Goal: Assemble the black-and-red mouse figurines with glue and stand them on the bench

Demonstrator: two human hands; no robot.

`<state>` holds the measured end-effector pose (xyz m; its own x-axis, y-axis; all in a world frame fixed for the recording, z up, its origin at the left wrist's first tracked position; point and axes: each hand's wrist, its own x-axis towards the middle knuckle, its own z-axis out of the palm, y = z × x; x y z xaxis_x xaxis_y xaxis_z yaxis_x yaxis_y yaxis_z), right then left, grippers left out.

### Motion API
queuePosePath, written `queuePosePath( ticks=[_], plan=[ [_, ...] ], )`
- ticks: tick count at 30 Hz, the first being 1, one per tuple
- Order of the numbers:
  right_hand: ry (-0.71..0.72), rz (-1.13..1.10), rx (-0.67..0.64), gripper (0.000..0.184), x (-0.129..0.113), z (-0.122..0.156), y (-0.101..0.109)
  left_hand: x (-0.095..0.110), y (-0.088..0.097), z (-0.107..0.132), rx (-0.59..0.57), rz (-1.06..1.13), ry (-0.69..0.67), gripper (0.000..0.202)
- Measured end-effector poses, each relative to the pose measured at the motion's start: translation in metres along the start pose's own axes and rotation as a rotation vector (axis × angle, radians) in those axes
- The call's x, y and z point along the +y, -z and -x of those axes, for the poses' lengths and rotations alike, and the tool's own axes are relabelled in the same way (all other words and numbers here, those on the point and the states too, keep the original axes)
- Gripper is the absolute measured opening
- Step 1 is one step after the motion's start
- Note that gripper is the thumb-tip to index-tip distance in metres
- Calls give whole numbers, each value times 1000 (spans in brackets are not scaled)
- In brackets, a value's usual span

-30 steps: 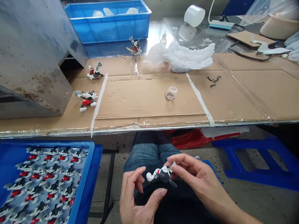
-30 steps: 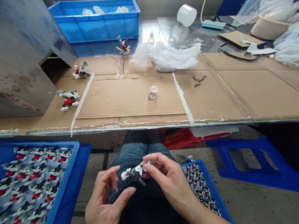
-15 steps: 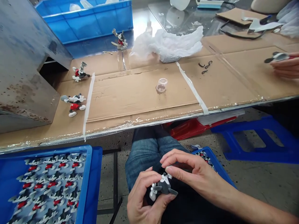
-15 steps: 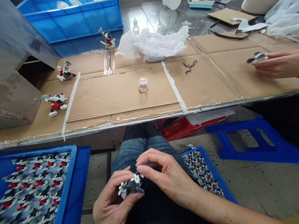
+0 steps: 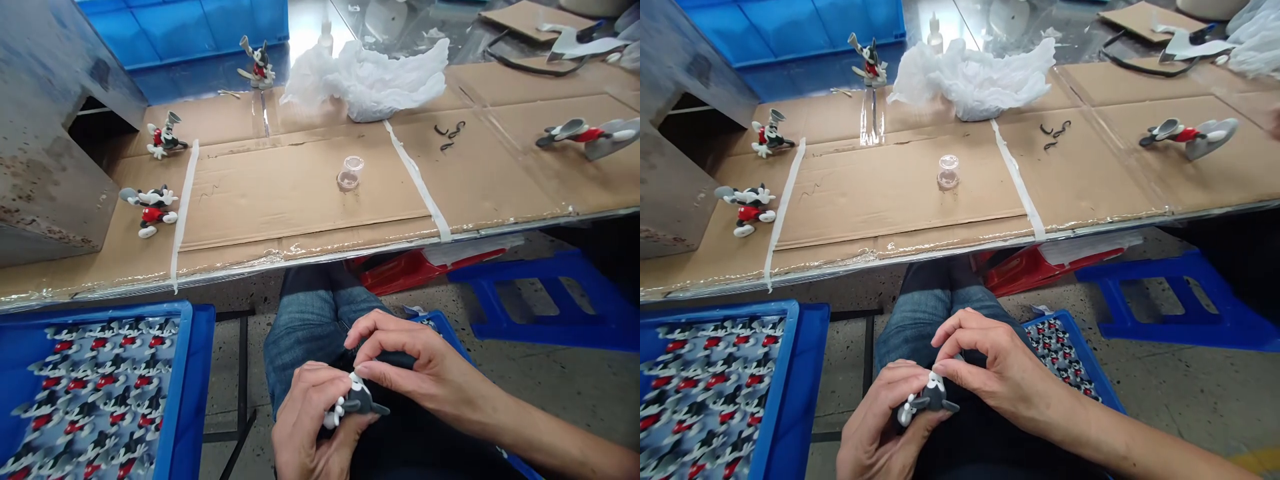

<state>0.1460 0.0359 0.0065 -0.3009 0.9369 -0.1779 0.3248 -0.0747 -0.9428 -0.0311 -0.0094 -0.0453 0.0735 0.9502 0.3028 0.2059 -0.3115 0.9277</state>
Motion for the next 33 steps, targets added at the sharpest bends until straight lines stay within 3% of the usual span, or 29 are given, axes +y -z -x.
queuePosePath(
  ticks=[3, 8, 11, 17, 23, 33],
  plan=[
    [15, -49, -23, 19, -1, 1, -1, 0, 2, 2, -73, -4, -65, 31],
    [-61, -154, -57, 24, -2, 7, -7, 2, -5, 12, 66, -51, -99, 24],
    [-120, -212, -40, 24, 1, 8, -11, 5, -8, 13, 70, -57, -44, 21],
    [-173, -213, 60, 35, 7, 7, -12, 7, -8, 8, 140, 82, 244, 21],
    [-198, -202, 36, 34, 5, 11, -11, 7, -9, 8, 128, 180, 225, 23],
    [-243, -238, -14, 25, 9, 10, -11, 10, -7, 11, 144, 146, 338, 22]
  ],
)
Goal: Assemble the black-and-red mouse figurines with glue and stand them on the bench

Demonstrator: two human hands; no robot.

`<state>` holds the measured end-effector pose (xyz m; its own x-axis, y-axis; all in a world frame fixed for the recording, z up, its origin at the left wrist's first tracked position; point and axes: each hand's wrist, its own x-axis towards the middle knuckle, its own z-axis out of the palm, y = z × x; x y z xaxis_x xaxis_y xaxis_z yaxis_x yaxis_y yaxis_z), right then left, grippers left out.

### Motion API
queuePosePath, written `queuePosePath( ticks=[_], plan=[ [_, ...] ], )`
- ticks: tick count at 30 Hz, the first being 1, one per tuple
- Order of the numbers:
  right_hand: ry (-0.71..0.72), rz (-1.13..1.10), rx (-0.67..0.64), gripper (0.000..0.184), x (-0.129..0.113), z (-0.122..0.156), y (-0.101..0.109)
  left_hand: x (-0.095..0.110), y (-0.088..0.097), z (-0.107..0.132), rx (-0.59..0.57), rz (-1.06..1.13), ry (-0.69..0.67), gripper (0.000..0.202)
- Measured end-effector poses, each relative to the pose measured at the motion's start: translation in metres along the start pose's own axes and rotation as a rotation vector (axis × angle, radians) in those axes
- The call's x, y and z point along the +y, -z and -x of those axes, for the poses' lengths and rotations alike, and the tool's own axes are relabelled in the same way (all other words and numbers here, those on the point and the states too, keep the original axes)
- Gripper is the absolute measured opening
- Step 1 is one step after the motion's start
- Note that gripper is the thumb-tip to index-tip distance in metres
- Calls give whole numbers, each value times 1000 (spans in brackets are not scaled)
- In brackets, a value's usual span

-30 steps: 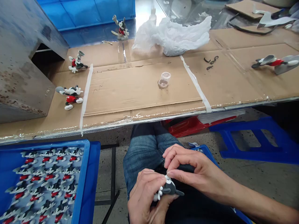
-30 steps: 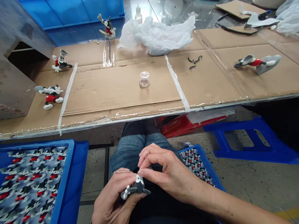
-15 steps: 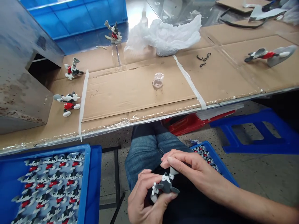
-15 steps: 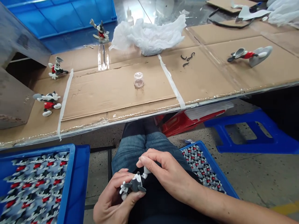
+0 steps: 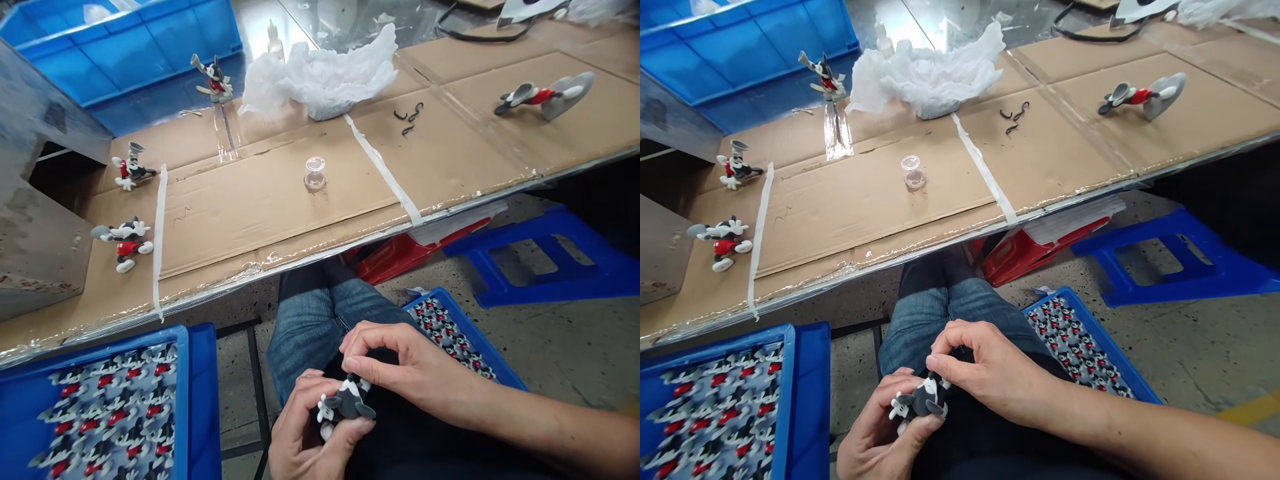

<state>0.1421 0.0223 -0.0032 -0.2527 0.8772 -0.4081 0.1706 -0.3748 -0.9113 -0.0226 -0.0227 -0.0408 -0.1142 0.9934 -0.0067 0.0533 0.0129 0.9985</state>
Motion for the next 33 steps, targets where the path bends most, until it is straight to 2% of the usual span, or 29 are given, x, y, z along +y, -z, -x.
queuePosePath(
  ticks=[6, 11, 12, 15, 19, 23, 25, 26, 31, 33],
  plan=[
    [-18, -49, -35, 25, -4, -2, 4, -3, 2, -2, -20, -9, -39, 23],
    [-2, -99, -89, 22, -2, 0, 7, -7, 11, -9, -246, -67, -255, 24],
    [6, -96, -91, 20, -1, 1, 7, -7, 11, -8, -240, -70, -281, 23],
    [49, -75, -81, 19, 2, 7, 3, -6, 5, -1, -119, -60, -286, 20],
    [105, -70, -34, 20, 7, 15, -3, -6, 5, 1, -134, -76, -296, 18],
    [154, -153, 10, 21, 11, 18, -6, -2, 19, -14, -341, -188, -444, 28],
    [136, -200, 17, 24, 13, 17, -6, 1, 23, -20, -427, -242, -532, 35],
    [115, -211, 19, 27, 14, 16, -6, 2, 23, -21, -422, -249, -541, 34],
    [78, -204, 23, 32, 15, 15, -6, 1, 13, -12, -231, -226, -510, 19],
    [82, -206, 24, 30, 13, 16, -6, -1, 12, -8, -222, -251, -555, 19]
  ],
)
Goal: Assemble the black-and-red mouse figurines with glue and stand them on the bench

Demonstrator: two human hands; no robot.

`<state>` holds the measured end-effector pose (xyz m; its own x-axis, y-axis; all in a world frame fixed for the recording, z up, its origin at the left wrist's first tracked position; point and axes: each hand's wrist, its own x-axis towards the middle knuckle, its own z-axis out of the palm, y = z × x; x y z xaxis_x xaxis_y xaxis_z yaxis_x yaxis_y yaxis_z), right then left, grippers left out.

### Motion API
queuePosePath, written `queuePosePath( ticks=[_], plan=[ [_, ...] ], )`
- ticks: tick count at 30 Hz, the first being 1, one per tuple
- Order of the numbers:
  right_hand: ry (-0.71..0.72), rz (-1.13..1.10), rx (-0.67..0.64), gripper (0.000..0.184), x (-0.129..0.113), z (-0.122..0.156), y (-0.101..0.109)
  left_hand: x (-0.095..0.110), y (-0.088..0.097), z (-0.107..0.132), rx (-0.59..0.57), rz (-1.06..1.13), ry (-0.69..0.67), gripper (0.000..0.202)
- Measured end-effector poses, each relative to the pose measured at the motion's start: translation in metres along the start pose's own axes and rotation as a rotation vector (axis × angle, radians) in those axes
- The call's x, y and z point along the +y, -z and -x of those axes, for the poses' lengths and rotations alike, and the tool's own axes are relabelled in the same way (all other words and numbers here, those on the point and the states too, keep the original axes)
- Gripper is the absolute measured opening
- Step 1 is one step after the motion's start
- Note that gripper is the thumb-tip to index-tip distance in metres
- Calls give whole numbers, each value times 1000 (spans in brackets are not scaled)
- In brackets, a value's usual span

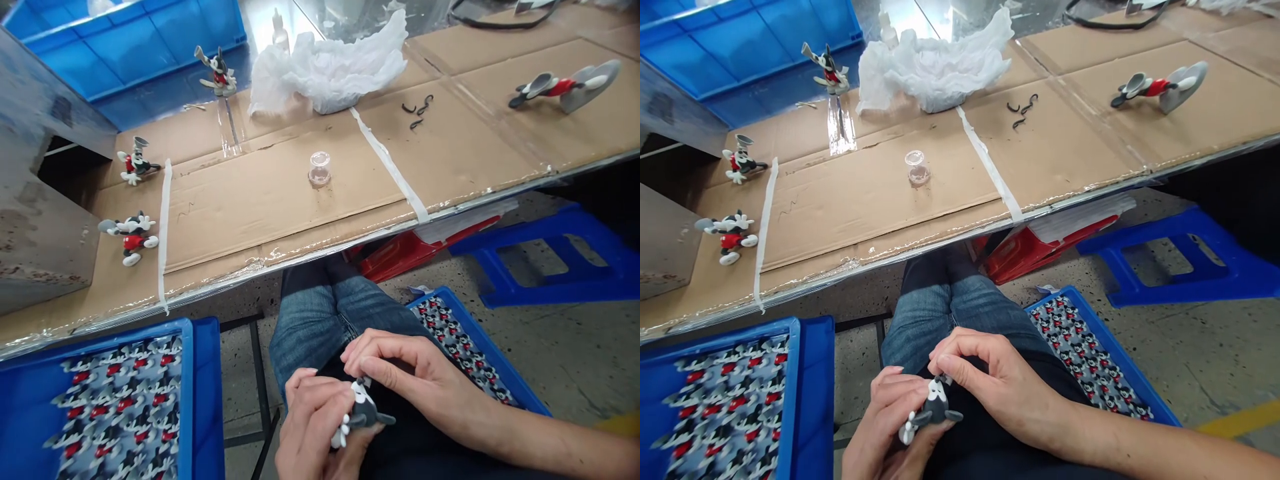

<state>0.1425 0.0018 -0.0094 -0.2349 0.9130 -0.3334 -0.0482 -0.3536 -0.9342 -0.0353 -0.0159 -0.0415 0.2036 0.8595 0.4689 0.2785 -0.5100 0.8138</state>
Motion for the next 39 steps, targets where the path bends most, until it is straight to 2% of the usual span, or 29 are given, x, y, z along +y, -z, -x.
queuePosePath(
  ticks=[4, 7, 14, 16, 20, 23, 24, 26, 29, 33, 39],
  plan=[
    [-1, 8, 14, 27, -2, 1, 0, -1, 3, 1, -24, -24, -31, 23],
    [17, 31, 15, 24, -1, 2, 1, -1, 7, -3, -86, -66, -60, 28],
    [172, 127, -16, 19, -1, -1, 2, 0, 7, -7, -131, -24, -35, 29],
    [205, 168, -39, 21, -2, -1, 2, 1, 3, -4, -92, 2, -4, 25],
    [286, 213, -53, 20, 1, 1, 0, 4, -7, 2, 83, 23, 71, 17],
    [375, 186, -10, 12, 6, 1, 2, 3, -8, -1, 120, -91, -67, 10],
    [359, 170, 21, 14, 7, 1, 2, 3, -7, -3, 133, -157, -125, 10],
    [238, 123, 59, 20, 7, 0, 4, 2, -6, -5, 160, -279, -207, 20],
    [59, 8, 12, 19, 4, -1, 5, 3, -6, -4, 163, -385, -246, 27],
    [98, -8, 3, 18, 2, -1, 5, 3, -5, -3, 177, -466, -282, 31],
    [173, 30, -28, 19, 4, 0, 6, -8, 16, -4, -56, -565, -487, 29]
  ],
)
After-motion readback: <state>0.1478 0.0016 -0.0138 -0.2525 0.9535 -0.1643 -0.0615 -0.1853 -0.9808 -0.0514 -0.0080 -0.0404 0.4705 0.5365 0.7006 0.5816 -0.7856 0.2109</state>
